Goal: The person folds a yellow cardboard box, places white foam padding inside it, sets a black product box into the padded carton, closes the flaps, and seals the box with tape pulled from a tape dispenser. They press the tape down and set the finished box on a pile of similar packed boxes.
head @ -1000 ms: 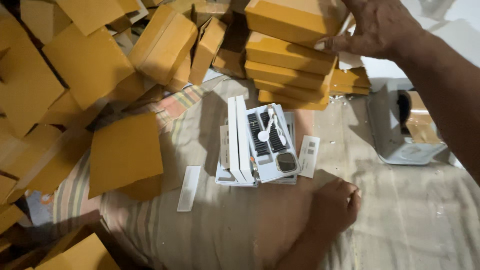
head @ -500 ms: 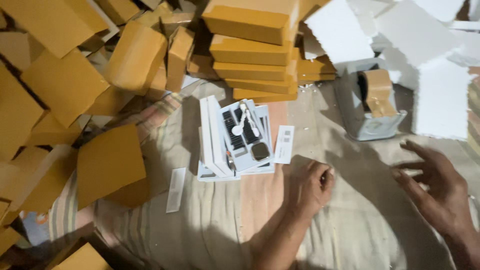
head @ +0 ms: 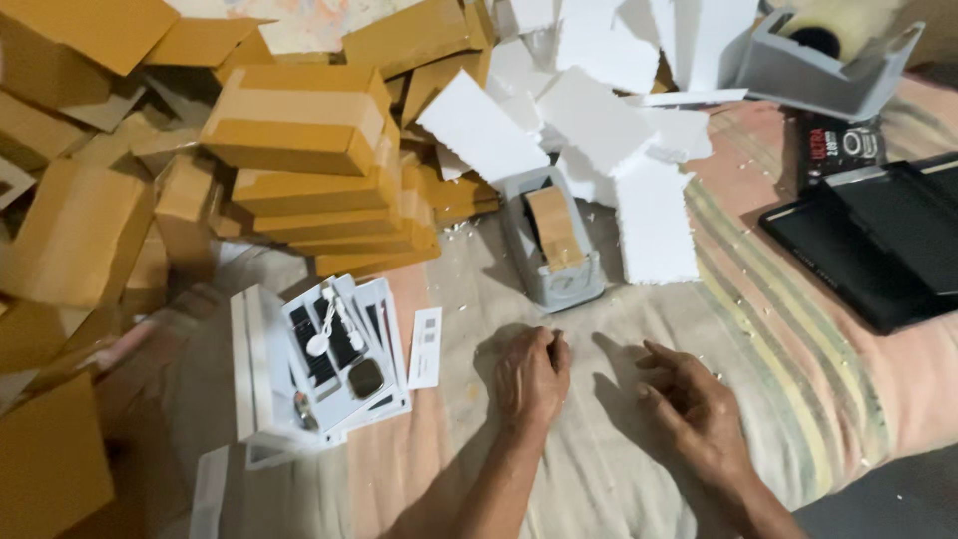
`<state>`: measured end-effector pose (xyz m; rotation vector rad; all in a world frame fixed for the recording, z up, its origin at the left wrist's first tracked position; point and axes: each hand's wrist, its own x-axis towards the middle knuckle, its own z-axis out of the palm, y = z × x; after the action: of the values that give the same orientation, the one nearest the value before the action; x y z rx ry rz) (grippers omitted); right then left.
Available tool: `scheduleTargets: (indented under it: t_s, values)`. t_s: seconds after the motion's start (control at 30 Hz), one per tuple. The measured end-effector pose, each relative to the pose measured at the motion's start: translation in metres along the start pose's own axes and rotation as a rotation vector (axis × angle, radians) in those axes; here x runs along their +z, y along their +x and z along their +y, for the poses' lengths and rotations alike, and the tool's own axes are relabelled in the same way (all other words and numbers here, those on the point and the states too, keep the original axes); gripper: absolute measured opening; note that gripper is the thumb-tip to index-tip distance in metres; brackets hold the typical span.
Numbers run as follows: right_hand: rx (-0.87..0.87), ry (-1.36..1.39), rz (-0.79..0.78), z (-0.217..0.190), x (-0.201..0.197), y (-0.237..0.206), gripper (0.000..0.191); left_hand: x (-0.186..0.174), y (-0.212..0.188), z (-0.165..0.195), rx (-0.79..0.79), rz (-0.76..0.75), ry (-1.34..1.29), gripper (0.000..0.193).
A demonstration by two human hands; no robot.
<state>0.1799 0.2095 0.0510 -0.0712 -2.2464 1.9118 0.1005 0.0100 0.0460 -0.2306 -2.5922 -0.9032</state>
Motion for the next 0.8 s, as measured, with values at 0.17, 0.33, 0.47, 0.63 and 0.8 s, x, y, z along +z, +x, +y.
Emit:
scheduleTargets:
  t_s: [0.17, 0.33, 0.47, 0.63, 0.8]
  values:
    - [-0.021, 0.009, 0.108, 0.003, -0.04, 0.067, 0.047, 0.012, 0.004, -0.008, 0.051, 0.046, 0.003, 0.022]
    - [-0.262, -0.092, 0.227, -0.008, -0.079, 0.175, 0.039, 0.014, 0.008, -0.008, 0.035, 0.06, -0.001, 0.02]
    - [-0.325, -0.162, 0.228, -0.018, -0.095, 0.223, 0.038, 0.016, 0.018, -0.005, -0.027, -0.026, 0.042, 0.024]
    - [-0.324, -0.208, 0.174, -0.012, -0.074, 0.256, 0.04, 0.02, 0.023, -0.005, -0.053, -0.036, 0.042, 0.025]
    - [-0.369, -0.179, 0.141, -0.009, -0.06, 0.267, 0.039, 0.018, 0.026, -0.009, -0.031, -0.01, 0.01, 0.025]
